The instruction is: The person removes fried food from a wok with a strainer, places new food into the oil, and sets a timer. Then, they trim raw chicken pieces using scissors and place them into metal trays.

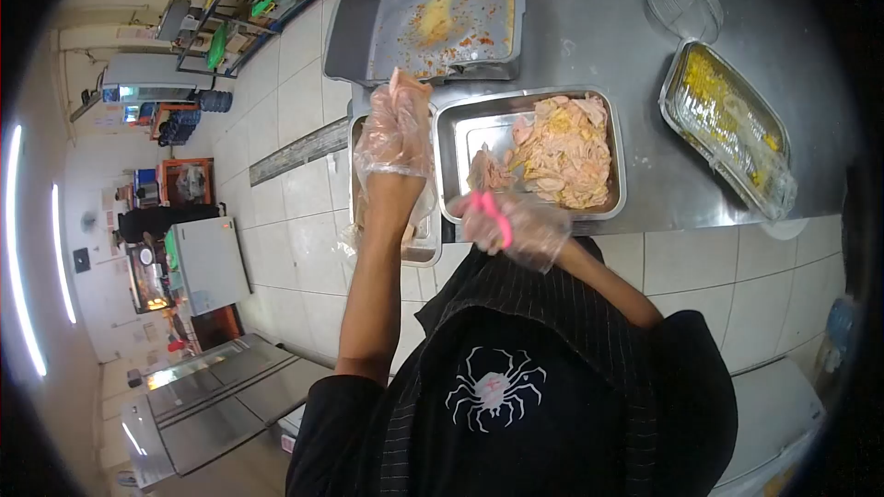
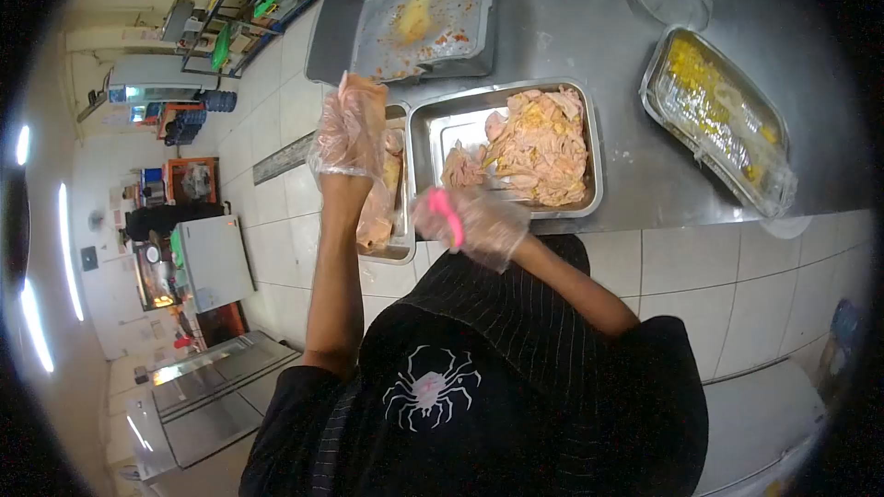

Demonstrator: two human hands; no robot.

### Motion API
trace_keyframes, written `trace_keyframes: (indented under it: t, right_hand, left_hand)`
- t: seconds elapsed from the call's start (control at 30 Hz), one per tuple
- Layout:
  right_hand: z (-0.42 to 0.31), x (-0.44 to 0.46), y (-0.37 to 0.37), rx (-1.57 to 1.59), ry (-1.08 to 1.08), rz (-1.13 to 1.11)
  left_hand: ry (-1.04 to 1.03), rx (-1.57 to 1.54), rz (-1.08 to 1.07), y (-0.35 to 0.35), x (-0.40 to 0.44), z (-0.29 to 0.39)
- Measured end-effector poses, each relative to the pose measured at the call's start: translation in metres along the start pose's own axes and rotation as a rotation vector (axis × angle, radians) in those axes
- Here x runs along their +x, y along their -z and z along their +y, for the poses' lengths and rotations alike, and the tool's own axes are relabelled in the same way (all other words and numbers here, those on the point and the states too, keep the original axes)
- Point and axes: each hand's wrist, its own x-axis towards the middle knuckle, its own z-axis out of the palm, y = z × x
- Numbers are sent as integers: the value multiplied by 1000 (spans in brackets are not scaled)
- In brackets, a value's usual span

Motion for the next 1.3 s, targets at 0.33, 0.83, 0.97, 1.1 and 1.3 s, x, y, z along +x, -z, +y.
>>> trace_keyframes:
  t: [0.33, 0.83, 0.97, 1.1, 1.3]
  right_hand:
    - [6, 32, -44, -577, -114, 152]
    - [-39, 29, -107, -1287, 180, 120]
    - [-23, 38, -87, -645, 247, 28]
    - [-12, 47, -76, -829, 354, 49]
    - [-19, 36, -88, -992, 179, 195]
  left_hand:
    - [-377, 179, 172, -5, -2, -14]
    - [-420, 552, 57, 11, -35, -35]
    - [-305, 666, -49, 15, -48, -44]
    - [-659, 587, 184, 9, -36, -44]
    - [-577, 747, 389, 10, -40, -36]
